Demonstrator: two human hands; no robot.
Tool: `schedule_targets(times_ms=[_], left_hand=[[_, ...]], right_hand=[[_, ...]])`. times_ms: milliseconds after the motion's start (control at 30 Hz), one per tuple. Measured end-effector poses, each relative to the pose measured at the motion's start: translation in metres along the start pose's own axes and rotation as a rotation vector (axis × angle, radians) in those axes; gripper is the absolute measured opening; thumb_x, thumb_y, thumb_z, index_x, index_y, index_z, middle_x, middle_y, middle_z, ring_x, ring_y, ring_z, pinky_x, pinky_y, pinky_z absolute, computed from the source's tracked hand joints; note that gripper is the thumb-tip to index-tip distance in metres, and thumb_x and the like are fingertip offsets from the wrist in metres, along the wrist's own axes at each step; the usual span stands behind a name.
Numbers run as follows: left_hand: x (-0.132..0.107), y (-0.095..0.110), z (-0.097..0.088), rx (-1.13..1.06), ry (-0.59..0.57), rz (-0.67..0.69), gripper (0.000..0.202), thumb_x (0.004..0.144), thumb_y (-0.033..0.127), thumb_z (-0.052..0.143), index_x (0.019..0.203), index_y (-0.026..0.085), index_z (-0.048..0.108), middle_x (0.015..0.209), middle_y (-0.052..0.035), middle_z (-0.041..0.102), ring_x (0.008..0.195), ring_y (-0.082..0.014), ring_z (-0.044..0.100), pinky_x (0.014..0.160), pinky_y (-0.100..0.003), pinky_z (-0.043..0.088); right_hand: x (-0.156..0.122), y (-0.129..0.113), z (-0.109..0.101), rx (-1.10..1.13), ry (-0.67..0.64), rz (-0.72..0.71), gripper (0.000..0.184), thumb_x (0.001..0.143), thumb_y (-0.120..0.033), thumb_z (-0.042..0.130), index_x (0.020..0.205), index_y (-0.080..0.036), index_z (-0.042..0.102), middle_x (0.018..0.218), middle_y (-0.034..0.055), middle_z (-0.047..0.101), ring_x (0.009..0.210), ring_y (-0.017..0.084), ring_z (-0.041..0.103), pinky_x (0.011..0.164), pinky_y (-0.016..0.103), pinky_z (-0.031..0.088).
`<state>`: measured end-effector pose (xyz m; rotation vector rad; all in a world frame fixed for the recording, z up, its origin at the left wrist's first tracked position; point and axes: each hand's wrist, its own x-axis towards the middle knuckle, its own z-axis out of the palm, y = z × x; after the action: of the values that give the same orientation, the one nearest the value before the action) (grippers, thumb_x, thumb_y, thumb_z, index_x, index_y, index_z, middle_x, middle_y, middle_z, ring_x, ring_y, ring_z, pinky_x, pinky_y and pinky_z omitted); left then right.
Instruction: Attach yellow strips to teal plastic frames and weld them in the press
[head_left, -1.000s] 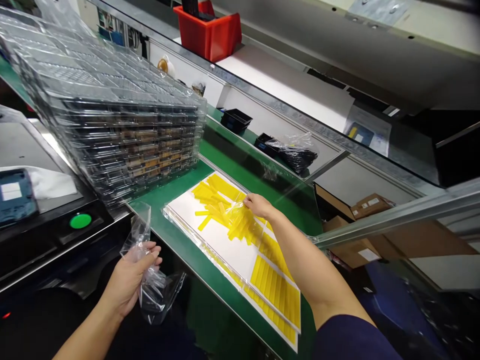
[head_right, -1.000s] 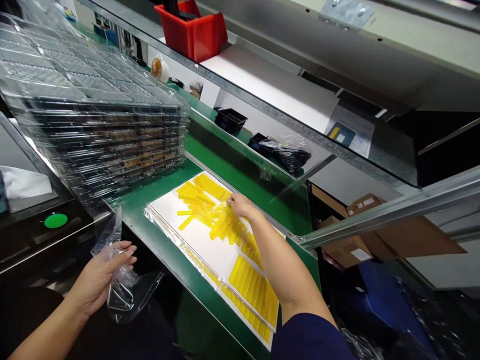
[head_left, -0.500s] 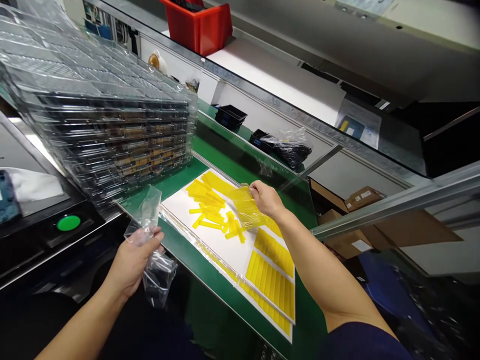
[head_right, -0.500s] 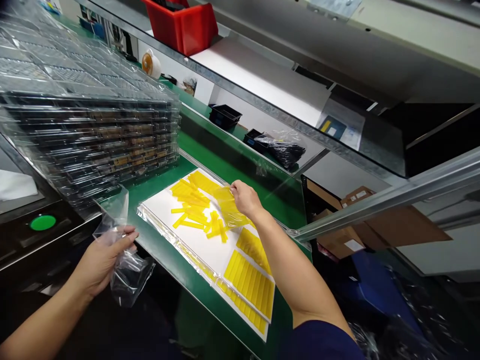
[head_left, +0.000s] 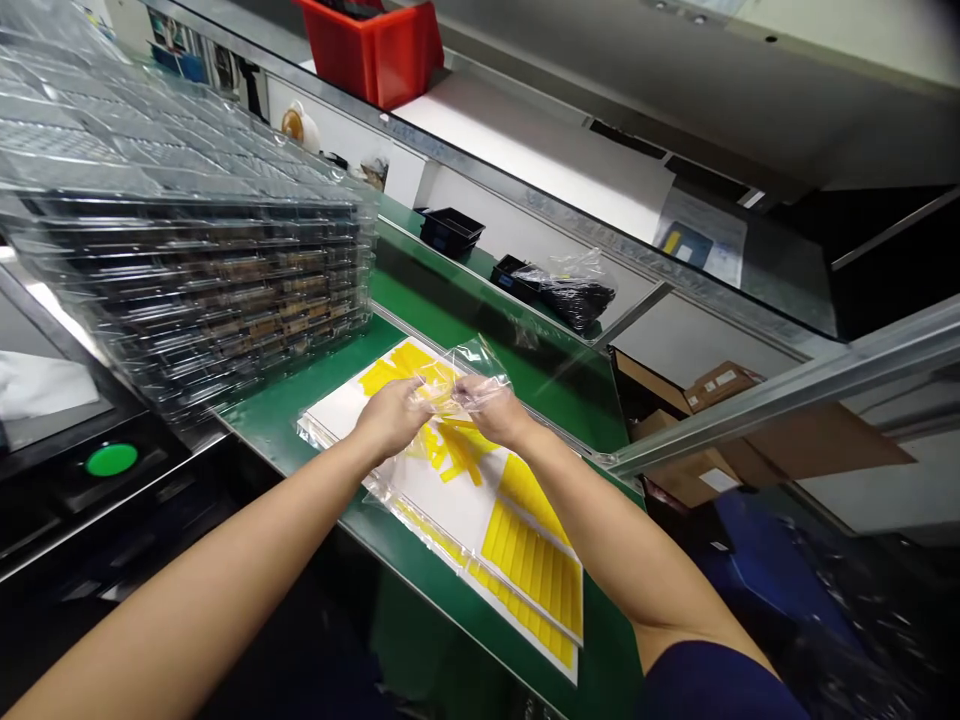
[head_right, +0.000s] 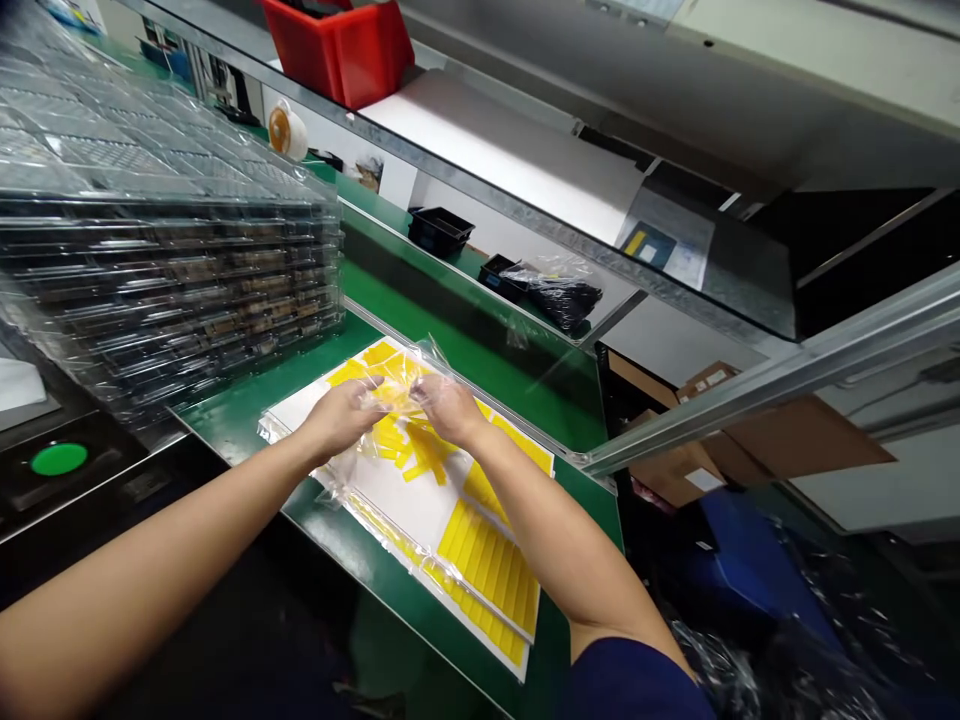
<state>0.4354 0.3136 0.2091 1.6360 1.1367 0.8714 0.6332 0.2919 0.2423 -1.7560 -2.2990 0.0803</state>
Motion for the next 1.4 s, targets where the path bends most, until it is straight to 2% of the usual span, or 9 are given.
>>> schedule_targets(times_ms=[67,233,333,500,600,767,900,1167,1400], left_hand=[[0.008,0.004,0.009,0.083,-0.015,0.019,0.045,0.073,0.028,0.068,0.117,0.021,0.064,0.128,-0.0094,0.061,0.117,-0.0263,0.056,0.101,-0.036,0.039],[0.019,0.004,0.021,0.232,-0.028,-0.003,0.018,0.077,0.029,0.061,0.089,0.021,0.072,0.097,-0.0089,0.073,0.094,-0.0261,0.065,0.084,-0.034,0.047],[0.023,0.0,0.022,0.266,0.018,-0.022,0.017,0.077,0.027,0.06,0.088,0.02,0.071,0.098,-0.0092,0.072,0.094,-0.025,0.064,0.083,-0.032,0.047],[0.029,-0.008,0.019,0.236,0.098,-0.079,0.021,0.08,0.034,0.059,0.09,0.02,0.07,0.097,-0.0085,0.072,0.086,-0.0227,0.066,0.078,-0.031,0.047],[0.03,-0.006,0.018,0.217,0.114,-0.095,0.024,0.081,0.038,0.057,0.089,0.019,0.069,0.096,-0.0091,0.073,0.084,-0.0229,0.066,0.074,-0.031,0.048],[0.028,0.009,0.021,0.211,0.039,-0.021,0.016,0.077,0.033,0.063,0.085,0.021,0.071,0.097,-0.0072,0.073,0.088,-0.0226,0.065,0.078,-0.03,0.047],[0.031,0.015,0.018,0.197,0.047,-0.013,0.017,0.077,0.031,0.062,0.087,0.02,0.071,0.095,-0.0078,0.073,0.086,-0.0231,0.065,0.077,-0.032,0.047],[0.032,0.016,0.006,0.123,0.14,-0.002,0.02,0.078,0.034,0.061,0.087,0.02,0.072,0.096,-0.0058,0.073,0.088,-0.0218,0.065,0.076,-0.03,0.047],[0.033,0.012,-0.001,0.087,0.2,-0.025,0.022,0.075,0.035,0.063,0.087,0.02,0.072,0.094,-0.006,0.073,0.085,-0.0216,0.065,0.073,-0.029,0.047]], right_hand=[[0.001,-0.001,0.002,0.009,-0.013,-0.019,0.019,0.092,-0.023,0.046,0.089,-0.017,0.064,0.091,0.0045,0.066,0.083,0.016,0.058,0.075,0.025,0.042],[-0.003,0.003,0.0,0.043,-0.025,-0.035,0.016,0.092,-0.022,0.049,0.092,-0.018,0.065,0.094,0.0046,0.068,0.087,0.016,0.06,0.078,0.025,0.043],[-0.012,0.012,-0.01,0.067,-0.093,-0.019,0.016,0.092,-0.029,0.053,0.091,-0.019,0.066,0.091,0.0035,0.068,0.083,0.015,0.061,0.074,0.024,0.043],[-0.029,0.032,-0.034,-0.011,-0.26,0.203,0.012,0.087,-0.031,0.06,0.084,-0.021,0.067,0.082,-0.0007,0.069,0.072,0.013,0.06,0.062,0.023,0.039],[-0.035,0.038,-0.04,-0.037,-0.3,0.243,0.012,0.087,-0.028,0.059,0.079,-0.022,0.067,0.08,-0.0016,0.069,0.071,0.013,0.06,0.061,0.023,0.039],[-0.034,0.032,-0.037,-0.011,-0.04,0.234,0.014,0.087,-0.027,0.058,0.081,-0.022,0.069,0.086,0.0004,0.069,0.078,0.015,0.062,0.066,0.024,0.041],[-0.031,0.027,-0.036,-0.04,0.17,0.205,0.015,0.086,-0.026,0.056,0.082,-0.02,0.069,0.085,0.0028,0.069,0.079,0.016,0.061,0.07,0.026,0.042],[-0.029,0.02,-0.043,-0.017,0.27,0.242,0.016,0.083,-0.029,0.056,0.076,-0.019,0.066,0.078,0.0031,0.067,0.072,0.016,0.059,0.067,0.026,0.042],[-0.025,0.017,-0.056,0.047,0.235,0.29,0.022,0.085,-0.036,0.055,0.078,-0.02,0.068,0.075,0.0021,0.068,0.066,0.015,0.059,0.061,0.026,0.041]])
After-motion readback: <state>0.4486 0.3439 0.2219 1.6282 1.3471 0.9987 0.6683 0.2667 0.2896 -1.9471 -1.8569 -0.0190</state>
